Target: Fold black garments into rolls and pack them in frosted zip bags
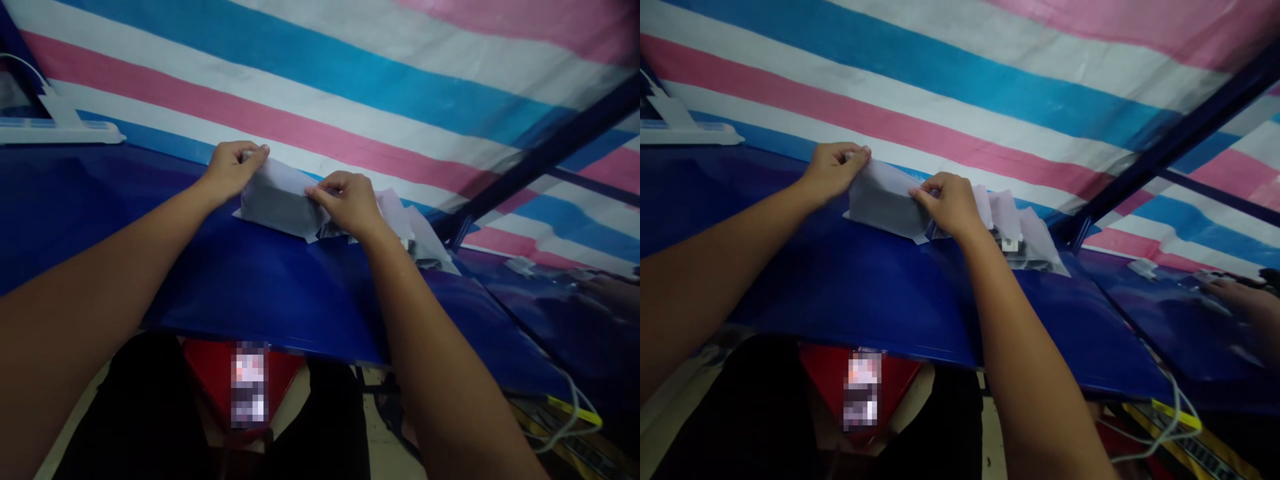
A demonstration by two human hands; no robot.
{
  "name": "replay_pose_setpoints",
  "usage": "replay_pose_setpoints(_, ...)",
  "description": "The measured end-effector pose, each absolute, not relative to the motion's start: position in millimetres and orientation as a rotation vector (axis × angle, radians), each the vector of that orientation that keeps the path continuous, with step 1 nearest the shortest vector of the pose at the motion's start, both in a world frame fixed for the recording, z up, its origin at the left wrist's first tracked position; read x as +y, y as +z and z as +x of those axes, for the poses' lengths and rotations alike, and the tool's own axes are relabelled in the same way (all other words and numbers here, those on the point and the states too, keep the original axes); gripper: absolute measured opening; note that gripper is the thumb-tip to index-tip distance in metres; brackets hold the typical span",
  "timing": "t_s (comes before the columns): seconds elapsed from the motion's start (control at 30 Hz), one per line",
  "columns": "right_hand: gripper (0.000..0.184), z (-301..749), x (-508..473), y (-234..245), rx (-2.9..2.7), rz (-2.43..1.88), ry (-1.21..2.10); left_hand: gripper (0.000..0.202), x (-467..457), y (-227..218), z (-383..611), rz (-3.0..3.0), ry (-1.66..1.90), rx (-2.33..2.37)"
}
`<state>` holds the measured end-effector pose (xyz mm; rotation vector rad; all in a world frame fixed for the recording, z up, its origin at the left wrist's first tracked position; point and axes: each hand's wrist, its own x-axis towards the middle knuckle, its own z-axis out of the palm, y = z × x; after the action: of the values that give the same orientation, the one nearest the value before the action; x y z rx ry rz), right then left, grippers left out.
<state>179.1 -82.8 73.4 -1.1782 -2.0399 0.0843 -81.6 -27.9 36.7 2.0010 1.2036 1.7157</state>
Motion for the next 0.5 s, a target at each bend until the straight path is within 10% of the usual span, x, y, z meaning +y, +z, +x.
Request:
replay_pose_setpoints(0.17,0.016,182,-82,73,-2.081,-1.123,0.029,0.016,-43,60,-86,2.372,1.559,1.095)
replay_pose_setpoints(0.5,0.017,186,-92,82,-2.268,-1.111,0.121,0.035,-71,85,-107,2.624,0.757,1.354)
